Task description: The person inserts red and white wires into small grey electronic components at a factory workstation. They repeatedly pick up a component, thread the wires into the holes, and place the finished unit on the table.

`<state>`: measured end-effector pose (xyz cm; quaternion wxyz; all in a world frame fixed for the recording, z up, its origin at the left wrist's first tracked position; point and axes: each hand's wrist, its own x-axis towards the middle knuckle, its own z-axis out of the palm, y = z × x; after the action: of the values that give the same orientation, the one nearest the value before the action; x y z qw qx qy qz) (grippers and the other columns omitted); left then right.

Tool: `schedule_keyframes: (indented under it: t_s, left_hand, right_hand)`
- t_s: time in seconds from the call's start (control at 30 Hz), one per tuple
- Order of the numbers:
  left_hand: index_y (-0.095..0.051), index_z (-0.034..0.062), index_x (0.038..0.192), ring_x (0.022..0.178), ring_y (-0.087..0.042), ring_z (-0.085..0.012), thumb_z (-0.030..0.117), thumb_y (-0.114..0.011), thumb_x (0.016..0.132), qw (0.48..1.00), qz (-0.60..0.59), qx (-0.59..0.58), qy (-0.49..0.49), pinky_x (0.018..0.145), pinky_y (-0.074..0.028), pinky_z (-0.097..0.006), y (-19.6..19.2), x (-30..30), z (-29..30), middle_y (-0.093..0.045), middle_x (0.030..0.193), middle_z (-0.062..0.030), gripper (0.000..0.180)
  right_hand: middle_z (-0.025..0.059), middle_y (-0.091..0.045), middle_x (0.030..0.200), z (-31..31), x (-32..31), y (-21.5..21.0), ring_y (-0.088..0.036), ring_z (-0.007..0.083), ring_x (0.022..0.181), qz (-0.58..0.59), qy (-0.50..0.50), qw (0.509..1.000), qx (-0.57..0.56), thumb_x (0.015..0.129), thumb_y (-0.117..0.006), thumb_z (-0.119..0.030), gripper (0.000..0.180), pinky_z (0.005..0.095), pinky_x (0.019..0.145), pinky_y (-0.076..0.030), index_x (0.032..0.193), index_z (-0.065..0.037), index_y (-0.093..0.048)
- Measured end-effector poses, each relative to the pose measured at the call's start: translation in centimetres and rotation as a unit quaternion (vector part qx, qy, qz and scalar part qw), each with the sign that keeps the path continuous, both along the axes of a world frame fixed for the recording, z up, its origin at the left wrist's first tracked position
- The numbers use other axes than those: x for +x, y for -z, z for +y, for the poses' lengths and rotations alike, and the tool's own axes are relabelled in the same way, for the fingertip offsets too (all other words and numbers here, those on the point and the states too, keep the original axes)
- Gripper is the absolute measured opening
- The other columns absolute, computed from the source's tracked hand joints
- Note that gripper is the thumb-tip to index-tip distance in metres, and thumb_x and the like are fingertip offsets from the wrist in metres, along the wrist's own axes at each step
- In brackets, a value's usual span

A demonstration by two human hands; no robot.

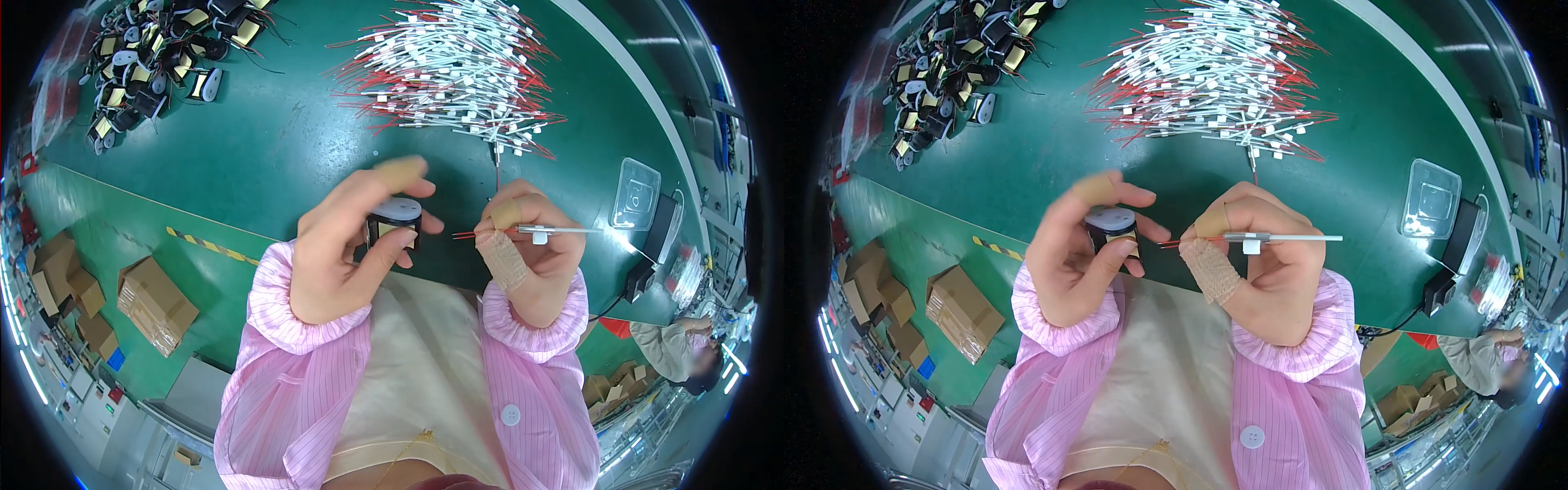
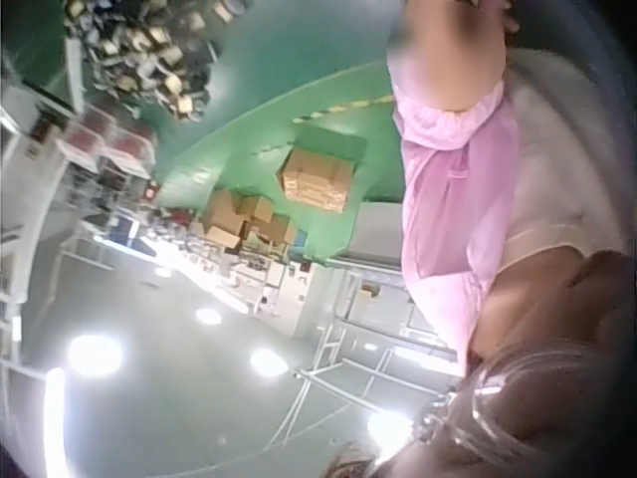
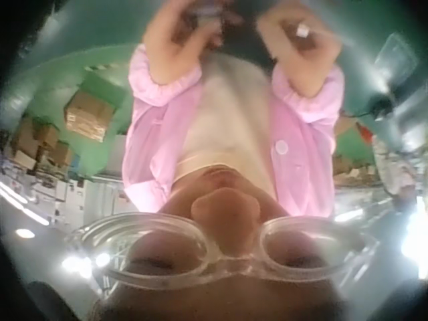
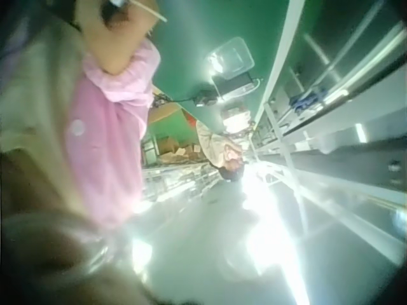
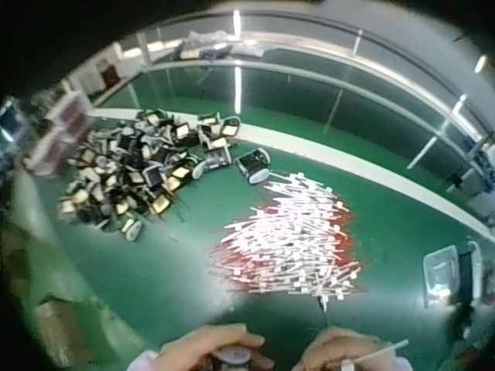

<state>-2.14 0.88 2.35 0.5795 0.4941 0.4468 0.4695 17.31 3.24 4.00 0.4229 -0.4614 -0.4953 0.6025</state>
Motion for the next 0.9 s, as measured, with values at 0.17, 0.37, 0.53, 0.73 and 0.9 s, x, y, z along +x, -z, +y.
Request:
schedule_keyframes:
  t_s: [0.17, 0.37, 0.53, 0.73, 0.9]
  left_hand:
    - [-0.052, -0.0055, 0.118, 0.097, -0.067, -0.0317, -0.017, -0.049, 0.083, 0.992, -0.079, -0.051, -0.079, 0.063, -0.057, -0.027, 0.7, 0.3, -0.6, -0.059, 0.116, -0.0246, 0.038]
    - [-0.052, -0.0065, 0.118, 0.102, -0.065, -0.0324, -0.016, -0.053, 0.082, 0.982, -0.152, -0.049, -0.102, 0.076, -0.057, -0.034, 1.2, 0.6, -0.4, -0.060, 0.116, -0.0255, 0.037]
    - [-0.048, -0.0062, 0.125, 0.108, -0.062, -0.0306, -0.016, -0.064, 0.076, 0.993, -0.013, 0.061, -0.099, 0.087, -0.054, -0.036, 1.1, 1.4, -0.9, -0.060, 0.119, -0.0242, 0.052]
    - [-0.046, -0.0099, 0.127, 0.102, -0.065, -0.0308, -0.016, -0.074, 0.068, 0.977, 0.083, 0.161, -0.116, 0.085, -0.054, -0.037, 0.5, 2.0, -1.0, -0.065, 0.111, -0.0231, 0.065]
    - [-0.045, -0.0121, 0.126, 0.096, -0.067, -0.0313, -0.014, -0.076, 0.065, 0.959, 0.143, 0.207, -0.130, 0.080, -0.054, -0.037, 0.5, 2.0, -1.0, -0.068, 0.103, -0.0248, 0.069]
  right_hand:
    - [0.0073, -0.061, 0.080, 0.1, -0.4, -0.3, -0.056, 0.0127, 0.071, 0.005, 0.018, 1.000, -0.025, 0.073, -0.071, 0.008, 0.012, 0.0244, 0.065, -0.043, 0.082, 0.001, -0.066]
    - [0.0096, -0.060, 0.090, 0.1, -0.3, 0.4, -0.057, 0.0135, 0.080, 0.031, 0.008, 0.999, 0.004, 0.074, -0.070, 0.008, 0.013, 0.0248, 0.071, -0.045, 0.085, 0.002, -0.064]
    - [0.0139, -0.057, 0.104, 0.6, -0.6, 0.1, -0.059, 0.0164, 0.088, 0.028, -0.022, 0.999, 0.027, 0.075, -0.069, 0.007, 0.014, 0.0268, 0.078, -0.047, 0.087, 0.002, -0.064]
    - [0.0156, -0.058, 0.105, 0.2, -1.2, 0.0, -0.063, 0.0202, 0.092, 0.000, -0.011, 0.993, 0.119, 0.072, -0.071, 0.009, 0.015, 0.0289, 0.078, -0.051, 0.085, 0.003, -0.065]
    - [0.0140, -0.060, 0.098, -0.1, -1.6, -1.2, -0.067, 0.0215, 0.084, -0.083, -0.022, 0.983, 0.164, 0.070, -0.071, 0.010, 0.014, 0.0286, 0.068, -0.054, 0.081, 0.003, -0.066]
